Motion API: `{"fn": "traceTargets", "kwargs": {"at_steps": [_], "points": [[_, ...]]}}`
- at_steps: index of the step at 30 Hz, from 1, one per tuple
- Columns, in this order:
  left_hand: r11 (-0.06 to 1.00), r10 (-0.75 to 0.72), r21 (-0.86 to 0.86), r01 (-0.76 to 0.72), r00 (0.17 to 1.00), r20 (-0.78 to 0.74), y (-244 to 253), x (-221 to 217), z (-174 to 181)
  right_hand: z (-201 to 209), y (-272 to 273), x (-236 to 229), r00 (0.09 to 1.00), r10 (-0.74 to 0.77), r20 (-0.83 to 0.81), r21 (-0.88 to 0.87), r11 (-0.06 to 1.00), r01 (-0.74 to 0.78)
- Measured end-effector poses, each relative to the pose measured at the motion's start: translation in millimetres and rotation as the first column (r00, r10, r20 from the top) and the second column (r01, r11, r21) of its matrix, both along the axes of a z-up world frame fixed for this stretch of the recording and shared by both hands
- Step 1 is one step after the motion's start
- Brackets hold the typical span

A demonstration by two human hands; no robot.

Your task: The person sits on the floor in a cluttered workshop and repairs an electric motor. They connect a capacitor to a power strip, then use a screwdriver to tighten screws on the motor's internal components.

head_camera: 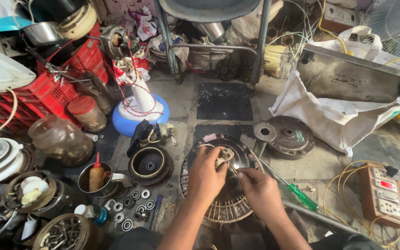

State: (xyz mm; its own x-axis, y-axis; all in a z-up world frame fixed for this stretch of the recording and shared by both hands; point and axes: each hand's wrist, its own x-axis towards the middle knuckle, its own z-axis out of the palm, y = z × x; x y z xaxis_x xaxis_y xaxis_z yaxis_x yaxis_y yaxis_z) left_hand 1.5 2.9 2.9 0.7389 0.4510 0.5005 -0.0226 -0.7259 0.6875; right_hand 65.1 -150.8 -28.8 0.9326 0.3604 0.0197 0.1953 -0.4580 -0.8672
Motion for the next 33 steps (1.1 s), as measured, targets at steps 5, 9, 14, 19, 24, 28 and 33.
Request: {"fn": "traceTargets", "kwargs": {"at_steps": [5,9,14,19,24,28,33], "points": [[0.996,-0.003,0.082,0.017,0.987,-0.164,8.5,8.5,-1.9,11.2,-0.3,-10.5,0.927,0.087,0.364,-0.100,0.993,-0.054],[0.996,-0.068,0.047,0.077,0.983,-0.168,15.6,12.6,-14.7,4.2,1.7,-8.0,0.815,0.117,0.567,-0.034,0.992,-0.119],[0.994,-0.090,0.048,0.099,0.982,-0.164,19.7,15.8,-21.4,-2.0,-2.5,20.0,0.541,0.292,-0.789,0.436,0.886,0.159],[0.993,-0.090,0.056,0.100,0.982,-0.163,21.7,13.2,-19.0,-8.7,2.0,20.2,0.607,0.336,-0.720,0.479,0.874,0.085],[0.995,-0.081,0.042,0.089,0.983,-0.166,20.4,14.7,-23.7,-9.8,-3.4,-2.8,0.977,0.139,0.164,-0.030,0.990,-0.136],[0.990,-0.098,0.092,0.108,0.989,-0.109,23.8,17.4,-28.4,-13.1,-1.3,-4.9,0.923,0.136,0.360,-0.112,0.988,-0.102],[0.990,-0.103,0.071,0.118,0.976,-0.191,23.1,15.6,-26.7,-18.5,-4.4,27.3,0.384,0.393,-0.835,0.493,0.846,0.206]]}}
